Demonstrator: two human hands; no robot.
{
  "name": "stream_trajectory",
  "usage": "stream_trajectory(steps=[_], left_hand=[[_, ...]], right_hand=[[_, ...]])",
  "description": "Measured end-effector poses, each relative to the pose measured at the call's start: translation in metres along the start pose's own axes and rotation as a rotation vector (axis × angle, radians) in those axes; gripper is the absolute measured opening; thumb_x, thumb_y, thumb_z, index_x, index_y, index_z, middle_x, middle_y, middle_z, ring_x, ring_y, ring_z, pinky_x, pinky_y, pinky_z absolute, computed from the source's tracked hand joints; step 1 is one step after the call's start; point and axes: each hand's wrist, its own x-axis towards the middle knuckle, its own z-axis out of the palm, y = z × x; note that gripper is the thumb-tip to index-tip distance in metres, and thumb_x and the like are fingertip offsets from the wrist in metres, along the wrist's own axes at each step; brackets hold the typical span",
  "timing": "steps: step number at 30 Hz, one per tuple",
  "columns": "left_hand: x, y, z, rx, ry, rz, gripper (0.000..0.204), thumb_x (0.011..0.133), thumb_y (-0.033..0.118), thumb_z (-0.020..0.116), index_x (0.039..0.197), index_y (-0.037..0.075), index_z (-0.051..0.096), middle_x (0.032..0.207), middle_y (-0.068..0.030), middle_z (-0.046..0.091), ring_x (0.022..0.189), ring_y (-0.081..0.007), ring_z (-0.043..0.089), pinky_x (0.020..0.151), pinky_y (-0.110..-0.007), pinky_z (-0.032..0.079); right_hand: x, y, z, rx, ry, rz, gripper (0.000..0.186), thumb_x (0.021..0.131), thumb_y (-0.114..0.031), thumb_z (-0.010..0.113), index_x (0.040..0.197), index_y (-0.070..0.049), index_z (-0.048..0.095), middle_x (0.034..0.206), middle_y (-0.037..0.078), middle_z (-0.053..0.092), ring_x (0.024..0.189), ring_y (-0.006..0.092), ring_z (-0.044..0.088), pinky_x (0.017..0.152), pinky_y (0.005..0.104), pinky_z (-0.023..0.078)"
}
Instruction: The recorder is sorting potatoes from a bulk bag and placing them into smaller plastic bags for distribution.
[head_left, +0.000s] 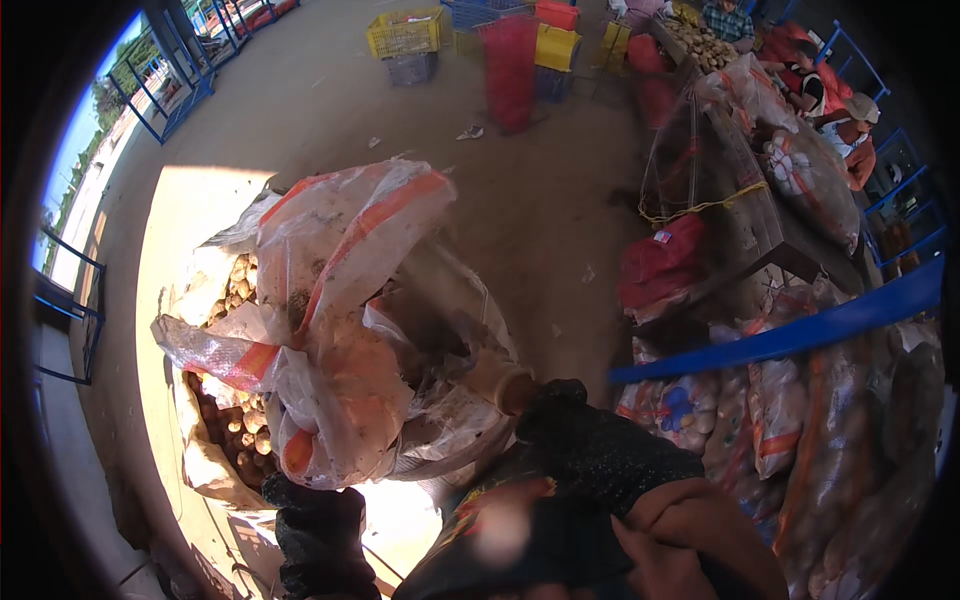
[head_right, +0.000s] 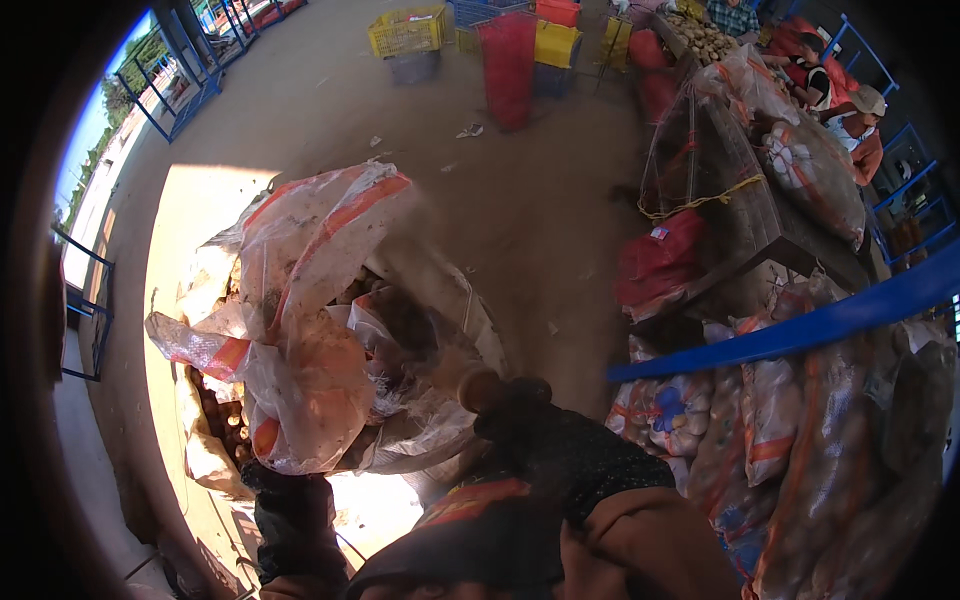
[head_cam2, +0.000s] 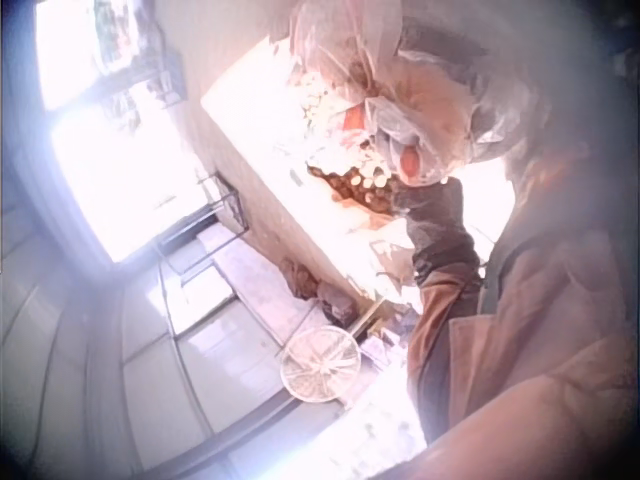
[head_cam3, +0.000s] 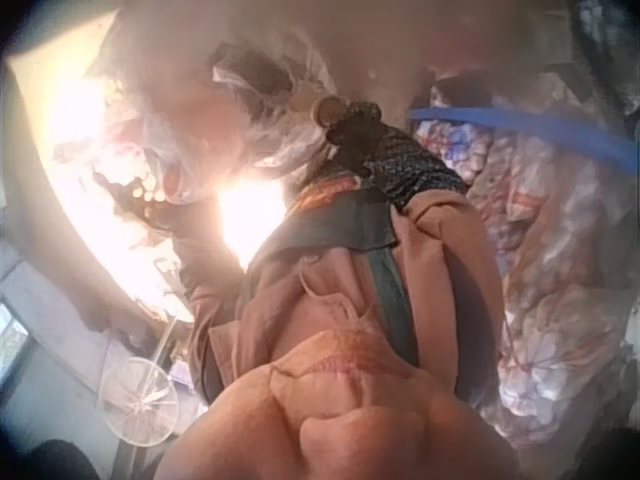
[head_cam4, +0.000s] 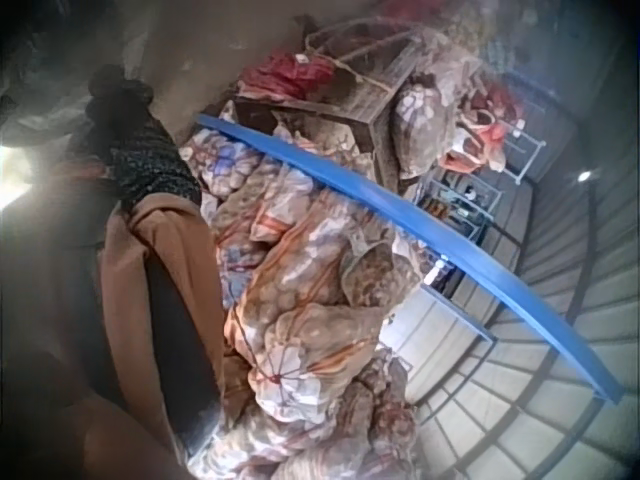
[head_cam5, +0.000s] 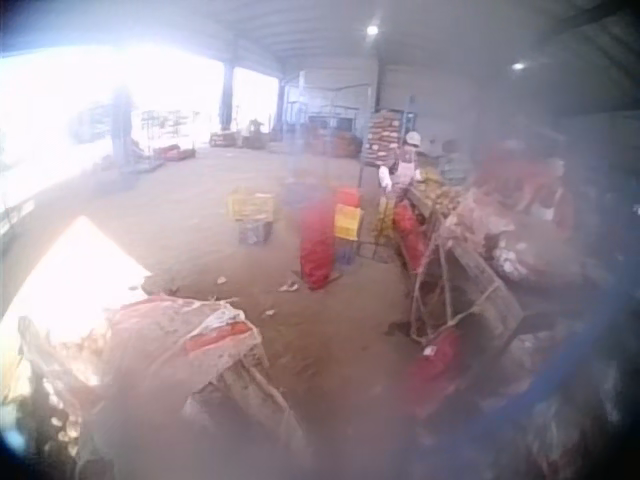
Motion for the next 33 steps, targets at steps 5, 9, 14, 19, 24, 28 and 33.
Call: stream_trajectory(steps=[5, 9, 14, 19, 24, 28, 33], left_hand=[[0.068, -0.051, 0.05, -0.05, -0.14, -0.214, 0.039, 0.093, 0.024, 0.052, 0.127, 0.005, 0.044, 0.113, -0.0079, 0.056, 0.099, -0.0145, 0.055, 0.083, -0.028, 0.048], [0.14, -0.114, 0.056, 0.188, -0.158, -0.262, 0.033, 0.09, 0.017, 0.056, 0.12, 0.003, 0.05, 0.107, -0.0071, 0.058, 0.094, -0.0142, 0.057, 0.078, -0.028, 0.049], [0.243, -0.218, 0.082, 0.45, -0.177, -0.424, 0.026, 0.086, 0.01, 0.061, 0.111, 0.002, 0.057, 0.099, -0.0059, 0.062, 0.088, -0.0137, 0.059, 0.072, -0.028, 0.049], [0.329, -0.322, 0.101, 0.836, -0.206, -0.641, 0.026, 0.089, 0.015, 0.057, 0.112, 0.004, 0.056, 0.097, -0.0057, 0.061, 0.083, -0.0146, 0.059, 0.071, -0.027, 0.049], [0.378, -0.398, 0.105, 0.776, -0.37, -0.492, 0.028, 0.092, 0.021, 0.054, 0.114, 0.004, 0.054, 0.092, -0.0039, 0.059, 0.085, -0.0182, 0.059, 0.069, -0.031, 0.049], [0.38, -0.444, 0.134, 0.702, 0.08, -0.897, 0.053, 0.089, 0.022, 0.057, 0.136, 0.004, 0.038, 0.109, -0.0059, 0.054, 0.092, -0.019, 0.055, 0.072, -0.035, 0.049], [0.365, -0.432, 0.155, 0.855, 0.08, -0.933, 0.056, 0.088, 0.025, 0.061, 0.135, 0.003, 0.039, 0.109, -0.0055, 0.056, 0.09, -0.0193, 0.058, 0.073, -0.033, 0.048]], right_hand=[[0.021, 0.048, -0.038, 1.208, 0.054, 0.038, 0.052, 0.09, -0.036, 0.057, 0.132, -0.012, 0.038, 0.117, 0.011, 0.054, 0.114, 0.0277, 0.051, 0.088, 0.0365, 0.048], [0.049, 0.097, -0.092, 1.653, -0.43, 0.304, 0.04, 0.092, -0.033, 0.055, 0.126, -0.015, 0.044, 0.114, 0.004, 0.054, 0.106, 0.0192, 0.054, 0.085, 0.036, 0.049], [0.139, 0.191, -0.132, 0.887, -0.053, 0.394, 0.035, 0.09, -0.035, 0.057, 0.119, -0.015, 0.054, 0.108, 0.001, 0.058, 0.09, 0.0151, 0.059, 0.075, 0.0306, 0.05], [0.175, 0.33, -0.239, 0.583, 0.318, 0.899, 0.021, 0.084, -0.023, 0.065, 0.093, -0.005, 0.065, 0.077, 0.001, 0.064, 0.066, 0.0168, 0.059, 0.058, 0.0321, 0.045], [0.136, 0.448, -0.37, 0.211, 1.032, 0.984, 0.032, 0.075, -0.027, 0.069, 0.092, 0.0, 0.064, 0.089, 0.017, 0.066, 0.08, 0.0267, 0.065, 0.068, 0.0391, 0.049], [0.098, 0.514, -0.459, -0.215, 0.954, 1.606, 0.037, 0.077, -0.024, 0.065, 0.103, 0.003, 0.062, 0.108, 0.019, 0.063, 0.096, 0.03, 0.062, 0.08, 0.0368, 0.049], [0.082, 0.574, -0.469, -0.218, 0.709, 1.575, 0.039, 0.078, -0.026, 0.064, 0.108, -0.002, 0.06, 0.109, 0.016, 0.062, 0.094, 0.0282, 0.062, 0.079, 0.0355, 0.05]])
